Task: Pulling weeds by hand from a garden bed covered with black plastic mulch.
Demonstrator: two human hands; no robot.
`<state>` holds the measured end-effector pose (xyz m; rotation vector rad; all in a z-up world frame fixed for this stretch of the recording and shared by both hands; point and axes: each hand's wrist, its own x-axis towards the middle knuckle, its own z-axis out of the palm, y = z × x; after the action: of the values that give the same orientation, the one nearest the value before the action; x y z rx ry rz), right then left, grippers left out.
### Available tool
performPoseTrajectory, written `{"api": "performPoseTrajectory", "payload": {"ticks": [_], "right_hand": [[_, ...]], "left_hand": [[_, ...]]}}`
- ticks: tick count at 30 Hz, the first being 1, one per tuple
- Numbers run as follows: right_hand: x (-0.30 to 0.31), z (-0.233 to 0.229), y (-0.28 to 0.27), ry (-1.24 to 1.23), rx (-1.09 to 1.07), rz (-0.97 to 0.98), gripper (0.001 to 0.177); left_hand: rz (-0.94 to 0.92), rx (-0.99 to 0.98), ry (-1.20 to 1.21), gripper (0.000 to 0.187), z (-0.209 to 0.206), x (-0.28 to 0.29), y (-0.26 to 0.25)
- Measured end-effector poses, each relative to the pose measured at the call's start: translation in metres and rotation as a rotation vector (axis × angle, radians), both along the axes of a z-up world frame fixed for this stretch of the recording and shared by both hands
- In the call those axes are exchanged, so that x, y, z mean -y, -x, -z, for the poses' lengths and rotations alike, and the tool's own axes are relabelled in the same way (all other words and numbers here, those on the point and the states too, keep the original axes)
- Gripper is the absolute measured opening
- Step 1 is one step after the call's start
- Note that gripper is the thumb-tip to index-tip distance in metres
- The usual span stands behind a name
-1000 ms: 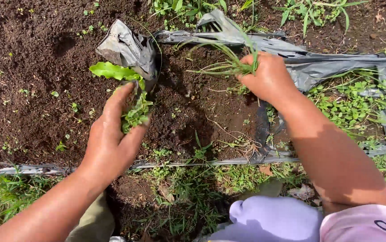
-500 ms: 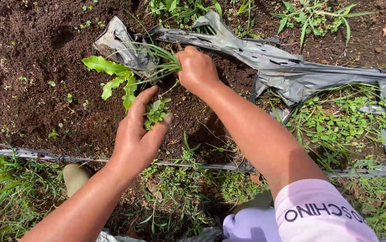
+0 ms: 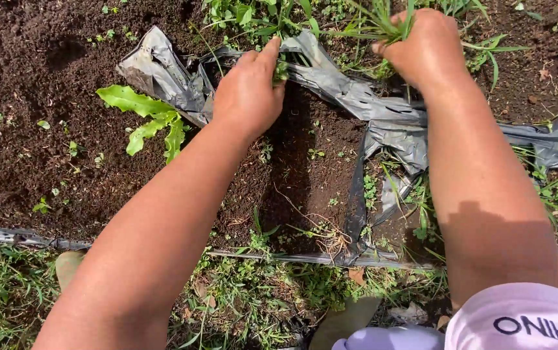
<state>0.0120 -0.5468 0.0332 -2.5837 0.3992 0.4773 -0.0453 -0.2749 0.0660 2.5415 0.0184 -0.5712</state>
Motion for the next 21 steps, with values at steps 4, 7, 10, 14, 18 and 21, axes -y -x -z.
{"api": "performPoseTrajectory", "payload": {"ticks": [4, 7, 10, 14, 18, 21], "right_hand": [[-0.011, 0.064, -0.006, 0.050, 0.393, -0.450, 0.037], [-0.022, 0.094, -0.007, 0.145, 0.574, -0.523, 0.018], [-0.026, 0.104, -0.005, 0.224, 0.694, -0.546, 0.027], [-0.023, 0.107, 0.002, 0.245, 0.785, -0.552, 0.025], [-0.022, 0.103, 0.003, 0.188, 0.909, -0.540, 0.024], [-0.024, 0.097, 0.010, -0.029, 0.911, -0.468, 0.019]], "left_hand": [[0.250, -0.019, -0.127, 0.047, 0.037, 0.005, 0.017], [0.353, 0.154, -0.109, 0.020, 0.056, 0.002, 0.051], [0.419, 0.125, -0.103, 0.012, 0.057, -0.001, 0.079], [0.428, 0.214, -0.043, 0.029, 0.071, -0.010, 0.108], [0.368, 0.040, -0.019, 0.069, 0.041, -0.013, 0.101], [0.297, -0.059, -0.002, 0.089, 0.031, -0.020, 0.096]]}}
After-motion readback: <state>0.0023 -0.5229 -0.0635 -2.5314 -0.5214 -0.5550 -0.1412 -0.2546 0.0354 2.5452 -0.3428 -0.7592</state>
